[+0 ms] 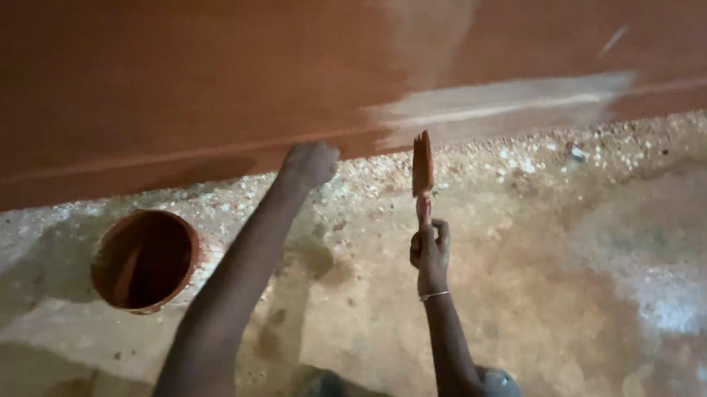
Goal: The person paints the lower section of a wall using a paintbrush and a bucket of brown paint. They repeatedly dip the brush into the bucket and apply paint in horizontal strokes along the base of the wall.
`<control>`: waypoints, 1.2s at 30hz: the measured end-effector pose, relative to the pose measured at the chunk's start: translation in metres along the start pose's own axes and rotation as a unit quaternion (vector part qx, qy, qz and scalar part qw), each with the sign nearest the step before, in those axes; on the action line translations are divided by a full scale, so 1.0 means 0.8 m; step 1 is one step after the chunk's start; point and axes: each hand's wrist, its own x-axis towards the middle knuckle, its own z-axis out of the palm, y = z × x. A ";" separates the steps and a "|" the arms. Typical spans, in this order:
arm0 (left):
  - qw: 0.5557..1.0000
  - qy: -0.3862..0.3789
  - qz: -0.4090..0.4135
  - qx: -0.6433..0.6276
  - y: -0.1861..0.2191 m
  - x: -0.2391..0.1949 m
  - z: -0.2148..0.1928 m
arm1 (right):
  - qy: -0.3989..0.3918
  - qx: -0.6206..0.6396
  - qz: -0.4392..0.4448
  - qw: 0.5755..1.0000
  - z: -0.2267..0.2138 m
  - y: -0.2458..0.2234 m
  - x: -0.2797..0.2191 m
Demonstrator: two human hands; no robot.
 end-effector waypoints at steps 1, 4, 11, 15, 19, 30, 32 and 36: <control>1.000 -0.018 -0.020 0.002 -0.004 -0.002 0.004 | 0.004 0.005 0.008 1.000 0.013 0.011 -0.001; 0.997 -0.058 -0.053 -0.010 -0.002 -0.023 0.023 | -0.016 0.042 0.014 0.999 0.052 0.051 -0.019; 0.995 -0.036 -0.075 -0.059 0.007 -0.015 0.019 | -0.117 -0.032 0.044 0.992 0.086 0.045 -0.032; 0.994 -0.035 -0.074 -0.067 0.004 -0.025 0.017 | -0.118 -0.076 0.033 0.990 0.086 0.007 -0.026; 0.994 -0.031 -0.085 -0.053 -0.018 -0.045 0.018 | -0.171 -0.125 0.042 0.976 0.093 -0.026 -0.016; 0.789 -0.231 -0.081 -0.563 0.074 -0.053 0.100 | -0.105 -0.060 0.024 0.992 0.056 0.021 -0.006; 0.777 -0.186 -0.101 -0.594 0.125 -0.063 0.125 | -0.128 -0.059 -0.003 0.990 0.057 0.035 -0.005; 0.714 -0.012 -0.104 -0.692 0.167 -0.071 0.156 | -0.184 -0.153 -0.074 0.968 0.065 0.029 -0.002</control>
